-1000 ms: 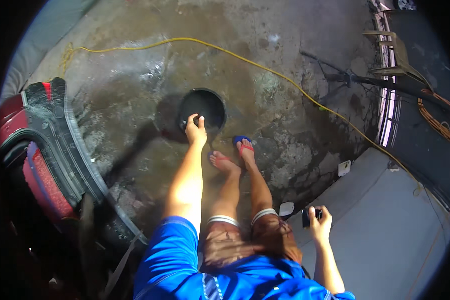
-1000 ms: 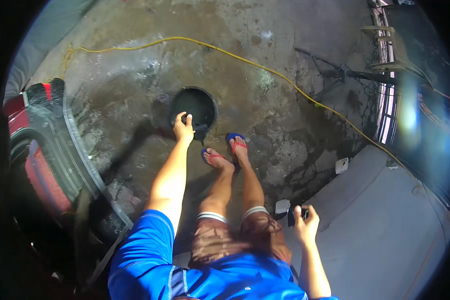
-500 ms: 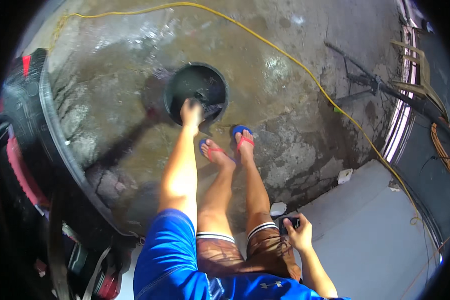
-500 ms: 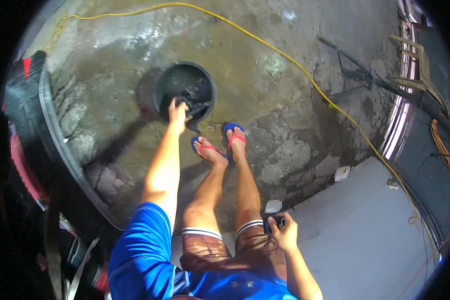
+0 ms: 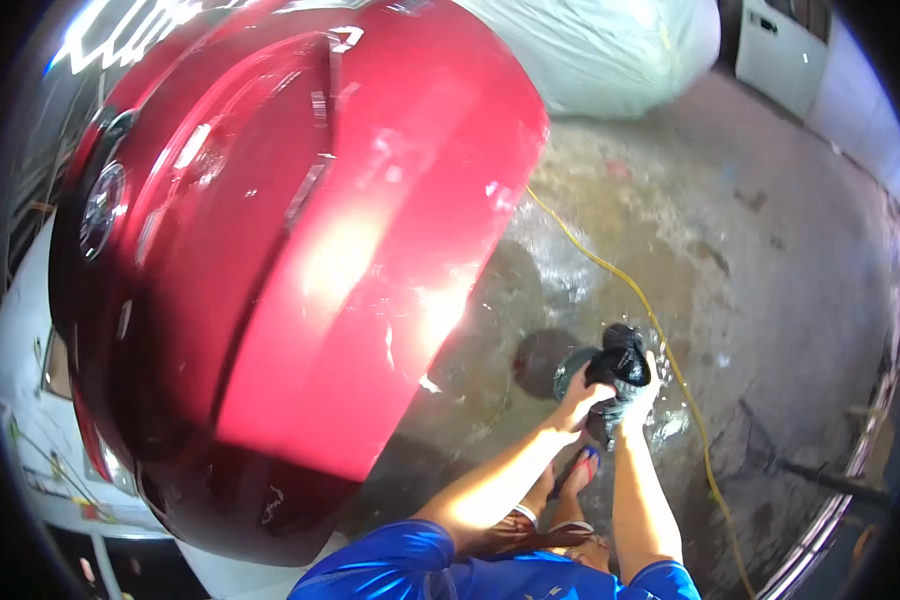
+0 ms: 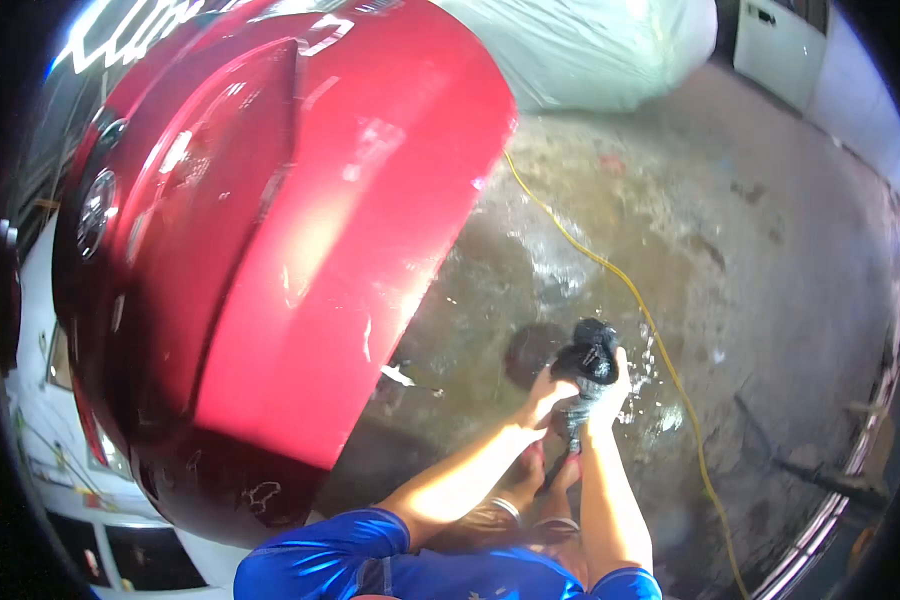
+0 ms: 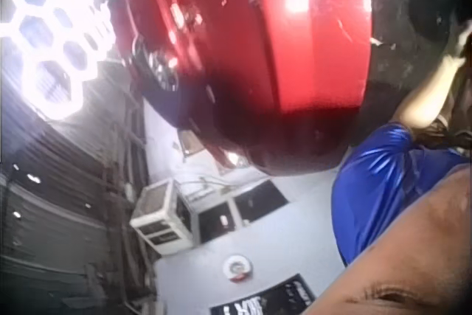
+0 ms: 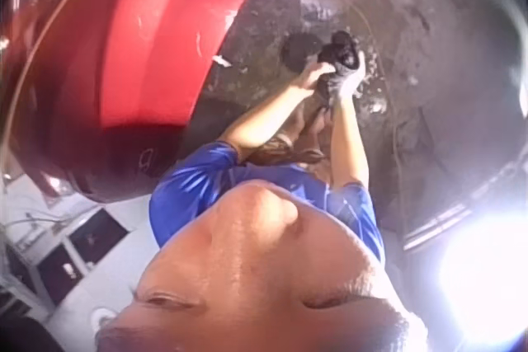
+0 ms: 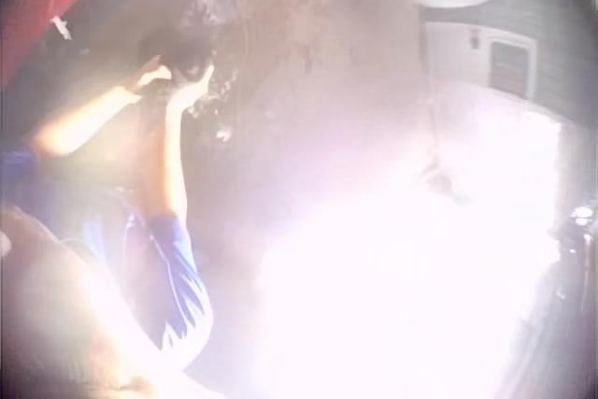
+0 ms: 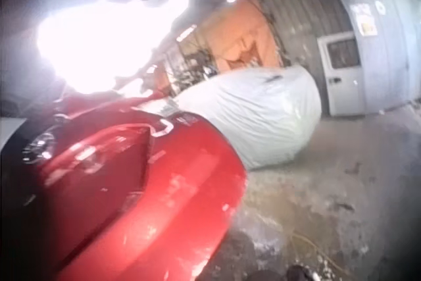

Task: The person sands the surface of a red car bumper with a piece of sandpaper while holding a cloth in the other hand.

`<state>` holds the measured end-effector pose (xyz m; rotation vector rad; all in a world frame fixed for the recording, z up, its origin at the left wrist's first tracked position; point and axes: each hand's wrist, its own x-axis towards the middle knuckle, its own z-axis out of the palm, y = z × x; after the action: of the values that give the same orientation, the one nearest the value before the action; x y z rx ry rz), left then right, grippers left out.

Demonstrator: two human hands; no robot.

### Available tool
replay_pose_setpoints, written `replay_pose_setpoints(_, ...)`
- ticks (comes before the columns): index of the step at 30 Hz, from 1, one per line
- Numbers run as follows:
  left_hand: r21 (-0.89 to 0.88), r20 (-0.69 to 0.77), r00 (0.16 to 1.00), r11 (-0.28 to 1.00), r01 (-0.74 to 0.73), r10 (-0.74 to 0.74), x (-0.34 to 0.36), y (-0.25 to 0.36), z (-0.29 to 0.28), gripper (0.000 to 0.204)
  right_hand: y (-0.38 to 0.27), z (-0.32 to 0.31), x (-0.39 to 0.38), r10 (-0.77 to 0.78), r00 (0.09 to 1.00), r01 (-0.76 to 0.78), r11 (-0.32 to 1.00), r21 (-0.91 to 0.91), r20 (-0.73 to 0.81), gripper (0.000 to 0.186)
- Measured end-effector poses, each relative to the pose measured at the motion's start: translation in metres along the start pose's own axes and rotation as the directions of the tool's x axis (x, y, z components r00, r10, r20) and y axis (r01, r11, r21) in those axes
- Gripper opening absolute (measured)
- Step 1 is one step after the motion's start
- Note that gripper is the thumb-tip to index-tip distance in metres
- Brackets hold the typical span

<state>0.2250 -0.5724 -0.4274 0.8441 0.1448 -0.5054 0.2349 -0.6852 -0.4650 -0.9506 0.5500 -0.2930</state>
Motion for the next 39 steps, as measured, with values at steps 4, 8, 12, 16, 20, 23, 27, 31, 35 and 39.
replay_pose_setpoints(4,0.017,-0.230,0.937,0.964,-0.266,0.263,-0.028,0.117,0.026,0.049,-0.122,0.111,-0.033,-0.530,0.655,0.749,0.362,-0.555,0.539,0.025)
replay_pose_setpoints(8,0.293,-0.418,0.500,0.633,-0.716,0.759,-0.098,0.256,0.088,0.031,-0.202,0.172,-0.058,-0.483,0.772,0.634,0.540,-0.554,0.412,0.016)
replay_pose_setpoints(12,0.476,-0.409,0.125,0.328,-0.816,0.904,-0.170,0.370,0.092,0.015,-0.185,0.185,-0.074,-0.160,0.848,0.437,0.750,-0.497,0.505,0.029)
replay_pose_setpoints(16,0.697,-0.027,-0.249,-0.161,-0.699,0.968,-0.206,0.486,0.060,0.022,-0.114,0.137,-0.070,-0.172,0.714,0.655,0.505,-0.562,0.678,0.034)
replay_pose_setpoints(20,0.803,0.481,0.190,-0.517,0.295,0.856,-0.200,0.520,0.021,0.087,-0.062,0.050,-0.082,-0.029,0.874,0.429,0.515,-0.742,0.485,0.033)
replay_pose_setpoints(23,0.680,0.377,0.529,-0.615,0.399,0.760,-0.190,0.485,-0.028,0.106,-0.048,-0.022,-0.096,0.021,0.950,0.276,0.418,-0.866,0.313,0.032)
replay_pose_setpoints(27,0.523,0.513,0.513,-0.724,0.450,0.688,-0.131,0.500,-0.023,0.078,-0.051,-0.080,-0.113,0.028,0.978,0.186,0.334,-0.924,0.207,0.025)
replay_pose_setpoints(31,0.521,0.609,0.527,-0.800,0.298,0.593,-0.041,0.552,-0.009,0.058,-0.068,-0.073,-0.097,0.043,0.974,0.203,0.257,-0.945,0.222,0.023)
replay_pose_setpoints(35,0.657,0.531,0.387,-0.655,0.374,0.754,0.049,0.518,0.032,0.064,-0.079,-0.034,-0.064,-0.008,0.954,0.292,0.270,-0.917,0.301,0.022)
replay_pose_setpoints(39,0.689,0.590,0.370,-0.686,0.232,0.718,0.017,0.493,0.028,0.059,-0.076,-0.002,-0.032,0.047,0.899,0.389,0.377,-0.841,0.436,0.024)
